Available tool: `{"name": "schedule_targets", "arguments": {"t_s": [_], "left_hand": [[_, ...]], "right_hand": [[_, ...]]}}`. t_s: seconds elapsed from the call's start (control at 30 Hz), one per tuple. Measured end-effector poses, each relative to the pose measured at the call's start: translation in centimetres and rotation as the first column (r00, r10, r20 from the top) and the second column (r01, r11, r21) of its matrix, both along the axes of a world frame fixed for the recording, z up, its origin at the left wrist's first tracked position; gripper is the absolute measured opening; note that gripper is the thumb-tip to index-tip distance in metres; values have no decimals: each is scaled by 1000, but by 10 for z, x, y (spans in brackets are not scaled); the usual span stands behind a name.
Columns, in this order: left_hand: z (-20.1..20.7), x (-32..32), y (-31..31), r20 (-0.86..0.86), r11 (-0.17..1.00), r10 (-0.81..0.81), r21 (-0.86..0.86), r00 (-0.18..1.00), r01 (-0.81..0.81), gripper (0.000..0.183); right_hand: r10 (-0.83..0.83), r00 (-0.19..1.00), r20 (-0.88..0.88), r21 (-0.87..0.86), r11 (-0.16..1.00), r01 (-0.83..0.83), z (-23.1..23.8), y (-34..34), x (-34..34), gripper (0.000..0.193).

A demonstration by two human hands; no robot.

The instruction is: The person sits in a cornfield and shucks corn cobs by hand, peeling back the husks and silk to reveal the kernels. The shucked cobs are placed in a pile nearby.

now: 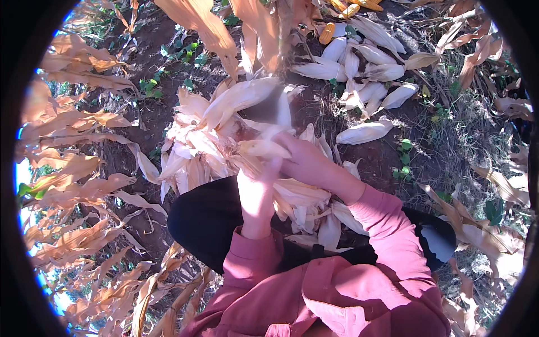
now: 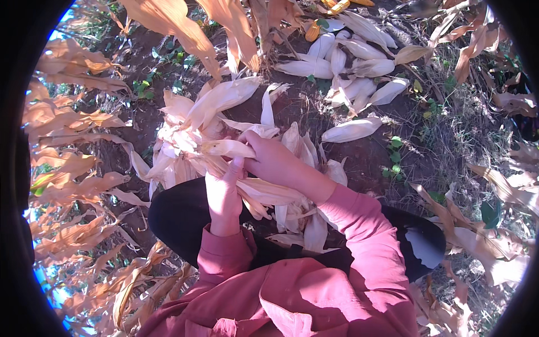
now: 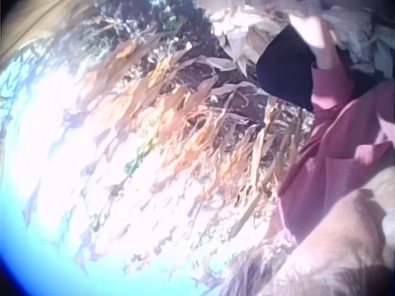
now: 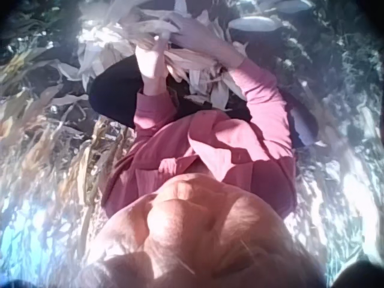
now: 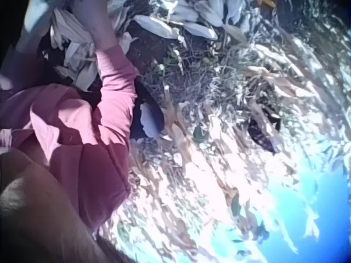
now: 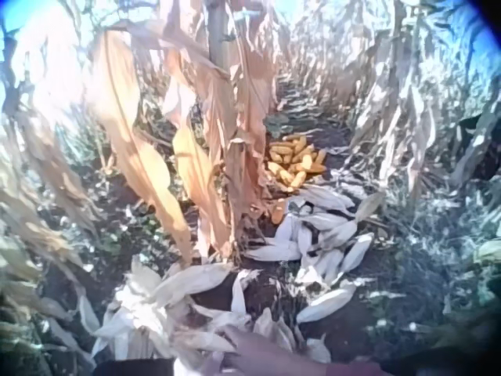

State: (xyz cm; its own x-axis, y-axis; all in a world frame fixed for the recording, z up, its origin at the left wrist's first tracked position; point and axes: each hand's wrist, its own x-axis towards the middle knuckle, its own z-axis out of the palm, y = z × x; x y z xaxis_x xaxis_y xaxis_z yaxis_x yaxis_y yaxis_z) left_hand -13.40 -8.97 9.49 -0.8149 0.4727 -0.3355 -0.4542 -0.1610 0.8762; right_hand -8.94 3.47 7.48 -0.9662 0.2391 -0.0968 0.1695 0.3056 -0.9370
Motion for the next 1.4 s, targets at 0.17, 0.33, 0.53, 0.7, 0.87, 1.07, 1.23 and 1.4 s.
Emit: {"name": "schedule_targets", "arguments": {"t_s": [0.17, 0.33, 0.53, 0.7, 0.87, 1.07, 1.23, 1.4], "left_hand": [[2, 7, -8, -16, 995, -80, 53, 997, 81, 32], [-7, 8, -4, 3, 983, 37, 182, 999, -37, 22], [-15, 7, 0, 46, 978, 23, 208, 999, -32, 24], [-21, 10, -6, 13, 968, 1, 252, 1000, -4, 21], [-2, 1, -23, 17, 918, -155, 373, 988, 137, 22], [30, -41, -62, 67, 715, 79, 691, 995, -104, 40], [33, -42, -73, -164, 905, 211, 405, 964, -129, 45], [8, -8, -38, -211, 943, -238, 186, 948, 278, 67]], "right_hand": [[64, 995, 70, 191, 979, -77, 8, -15, 30, 33], [89, 996, -14, 42, 995, -88, -16, -26, 36, 49], [-3, 946, -324, 108, 993, 40, -29, -37, 46, 90], [19, 982, -185, -344, 935, -83, -35, -55, 54, 83], [518, 847, 124, -556, 743, -373, -26, -36, 50, 58], [551, 833, 53, -389, 780, -491, -24, -22, 59, 36], [272, 952, 141, -408, 892, -195, -39, -15, 56, 34], [421, 905, -56, -441, 803, -401, -13, -41, 38, 48]]}}
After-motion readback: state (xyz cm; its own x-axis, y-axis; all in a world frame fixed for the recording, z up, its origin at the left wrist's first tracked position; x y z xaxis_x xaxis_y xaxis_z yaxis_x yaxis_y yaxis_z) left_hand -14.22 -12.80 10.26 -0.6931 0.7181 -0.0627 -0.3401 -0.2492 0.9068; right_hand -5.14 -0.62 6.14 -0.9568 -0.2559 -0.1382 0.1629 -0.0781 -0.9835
